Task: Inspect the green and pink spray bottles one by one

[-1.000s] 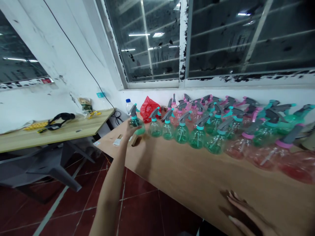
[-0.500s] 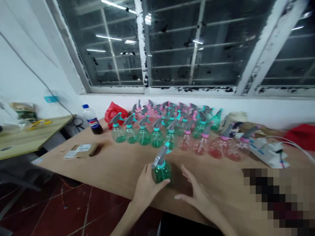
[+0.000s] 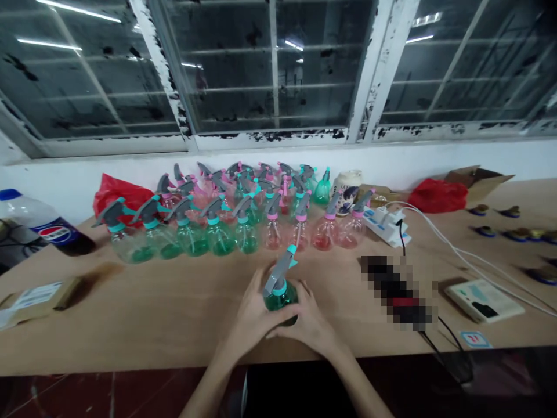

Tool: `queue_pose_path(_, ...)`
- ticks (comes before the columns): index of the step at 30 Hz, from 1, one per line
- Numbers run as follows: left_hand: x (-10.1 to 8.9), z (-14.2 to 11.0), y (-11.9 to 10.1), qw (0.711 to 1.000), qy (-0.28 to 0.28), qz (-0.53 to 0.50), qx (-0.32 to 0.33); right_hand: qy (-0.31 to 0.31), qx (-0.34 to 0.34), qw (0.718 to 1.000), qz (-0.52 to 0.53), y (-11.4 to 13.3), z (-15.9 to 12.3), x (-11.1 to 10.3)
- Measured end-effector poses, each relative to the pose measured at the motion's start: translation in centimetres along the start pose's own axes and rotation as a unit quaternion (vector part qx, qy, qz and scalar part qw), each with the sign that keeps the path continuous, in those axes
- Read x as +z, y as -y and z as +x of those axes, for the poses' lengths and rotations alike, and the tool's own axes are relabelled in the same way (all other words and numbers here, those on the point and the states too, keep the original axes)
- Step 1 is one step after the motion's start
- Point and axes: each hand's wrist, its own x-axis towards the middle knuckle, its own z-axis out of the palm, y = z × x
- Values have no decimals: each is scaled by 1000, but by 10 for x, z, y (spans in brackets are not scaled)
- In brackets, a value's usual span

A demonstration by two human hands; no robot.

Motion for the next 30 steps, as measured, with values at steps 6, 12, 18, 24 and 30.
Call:
queue_pose_path(6, 6, 27, -9, 995, -2, -103, 0, -1, -14, 999, -44, 2, 3, 4)
queue_pose_path(12, 5, 33, -5, 996, -21, -90, -4, 40, -23, 998, -45, 12, 12, -5)
queue_pose_path(18, 1, 38, -7, 997, 11, -76, 1, 60, 5, 994, -94, -16, -9, -28)
queue_pose_path(24, 2, 37, -6, 998, 11, -65, -6, -64, 14, 978, -198, -49, -43, -48)
queue_pose_path(30, 4, 38, -4, 998, -17, -66, -2, -72, -8, 969, -237, -49, -44, -46)
